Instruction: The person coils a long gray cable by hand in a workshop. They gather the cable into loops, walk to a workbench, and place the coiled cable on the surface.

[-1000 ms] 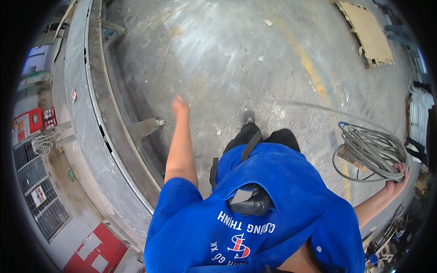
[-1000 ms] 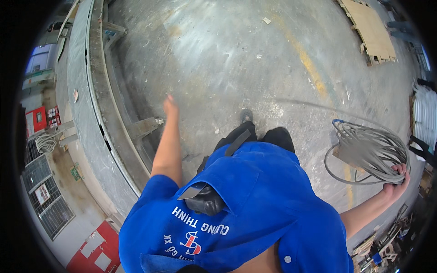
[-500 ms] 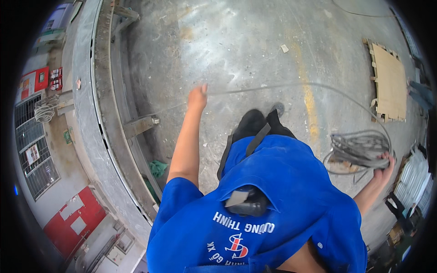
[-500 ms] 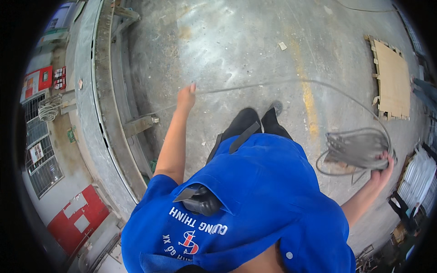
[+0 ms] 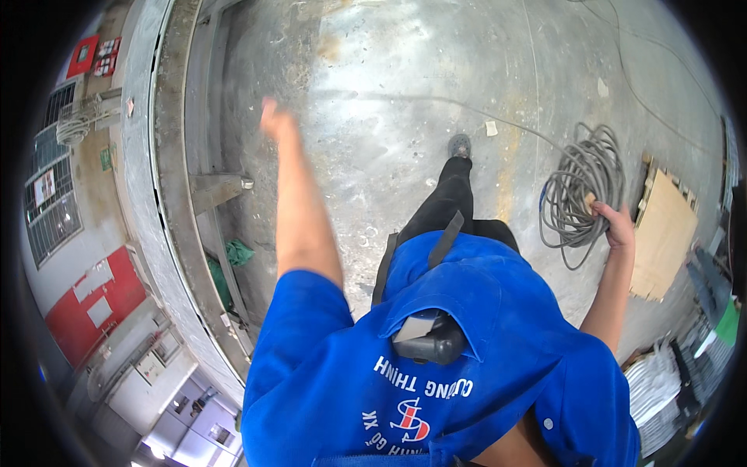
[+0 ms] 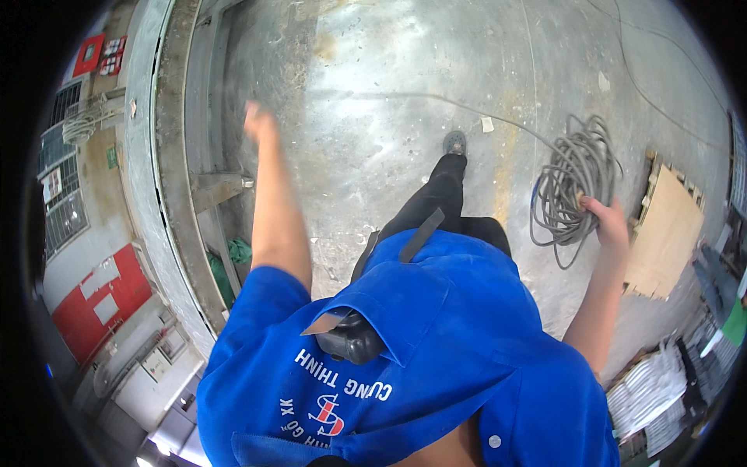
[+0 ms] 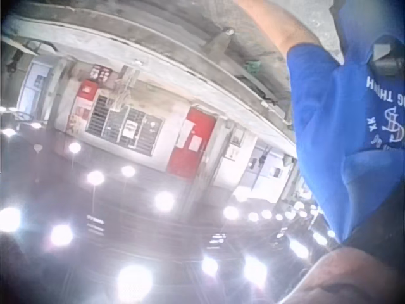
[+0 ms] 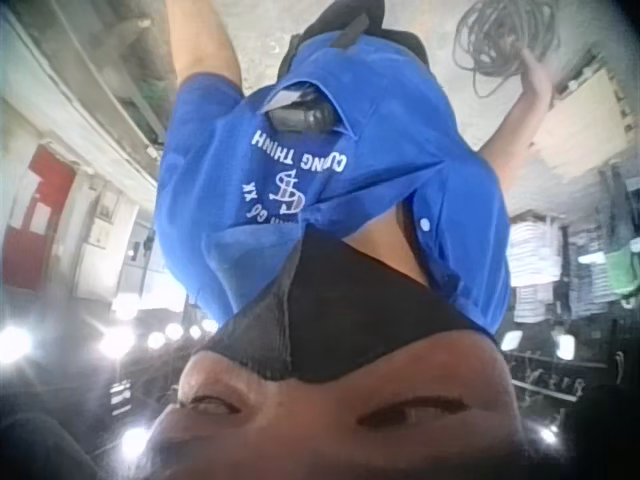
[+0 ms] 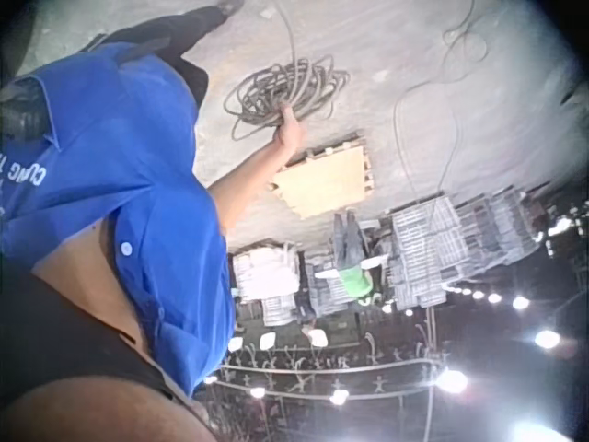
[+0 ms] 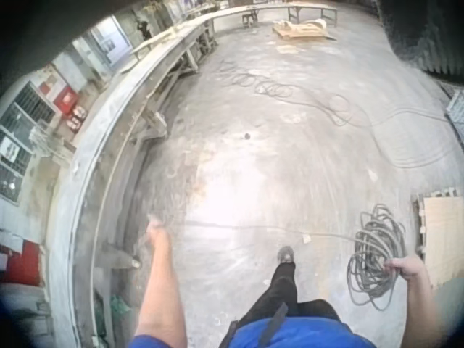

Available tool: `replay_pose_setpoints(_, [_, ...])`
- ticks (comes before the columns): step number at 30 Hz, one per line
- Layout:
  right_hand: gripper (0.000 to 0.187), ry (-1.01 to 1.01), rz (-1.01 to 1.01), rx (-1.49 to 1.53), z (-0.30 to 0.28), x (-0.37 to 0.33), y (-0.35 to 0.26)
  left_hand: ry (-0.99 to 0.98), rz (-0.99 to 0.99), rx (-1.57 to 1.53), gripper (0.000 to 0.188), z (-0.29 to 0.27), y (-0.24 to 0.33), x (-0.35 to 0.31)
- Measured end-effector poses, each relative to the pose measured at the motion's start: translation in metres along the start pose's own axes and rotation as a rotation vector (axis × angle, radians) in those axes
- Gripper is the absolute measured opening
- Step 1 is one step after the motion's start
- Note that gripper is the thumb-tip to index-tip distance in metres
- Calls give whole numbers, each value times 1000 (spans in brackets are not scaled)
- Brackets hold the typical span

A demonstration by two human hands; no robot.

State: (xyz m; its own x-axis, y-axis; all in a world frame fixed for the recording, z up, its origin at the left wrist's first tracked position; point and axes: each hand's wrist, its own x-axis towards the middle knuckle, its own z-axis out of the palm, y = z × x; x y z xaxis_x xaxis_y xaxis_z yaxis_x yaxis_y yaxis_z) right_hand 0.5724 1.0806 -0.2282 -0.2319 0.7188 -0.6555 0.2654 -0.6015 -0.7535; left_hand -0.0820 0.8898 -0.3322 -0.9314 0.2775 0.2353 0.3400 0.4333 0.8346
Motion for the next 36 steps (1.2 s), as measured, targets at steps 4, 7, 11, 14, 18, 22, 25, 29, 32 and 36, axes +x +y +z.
replay_pose_setpoints(4, [40, -192, 47, -260, 16, 50, -63, 23, 201, -18, 20, 201, 213, 0])
replay_pose_setpoints(7, [40, -249, 8, -242, 11, 72, -89, -294, 533, -197, 18, 261, 357, -91])
replay_pose_setpoints(11, [41, -444, 1, -157, -41, 116, -93, -888, 445, -408, 20, 270, 447, -225])
replay_pose_setpoints(14, [40, -376, 123, 69, -107, 163, -62, -1132, 296, -360, 21, 286, 480, -303])
replay_pose_setpoints(18, [40, -188, 154, 536, -219, 171, -22, -1230, 504, -544, 19, 326, 553, -387])
replay_pose_setpoints(22, [33, -159, 217, 52, -257, 177, -25, -1250, 498, -151, 28, 392, 569, -388])
replay_pose_setpoints(25, [31, -96, 194, -281, -262, 158, -48, -1075, 400, -149, 49, 398, 483, -358])
replay_pose_setpoints(29, [36, -174, 131, -187, -283, 125, -76, -1073, 113, 21, 50, 326, 349, -317])
replay_pose_setpoints(32, [17, -168, 109, -60, -310, 112, -102, -841, 58, 232, 23, 256, 285, -283])
replay_pose_setpoints(36, [17, -150, -63, 409, -349, 82, -161, -838, 110, 452, 19, 199, 241, -257])
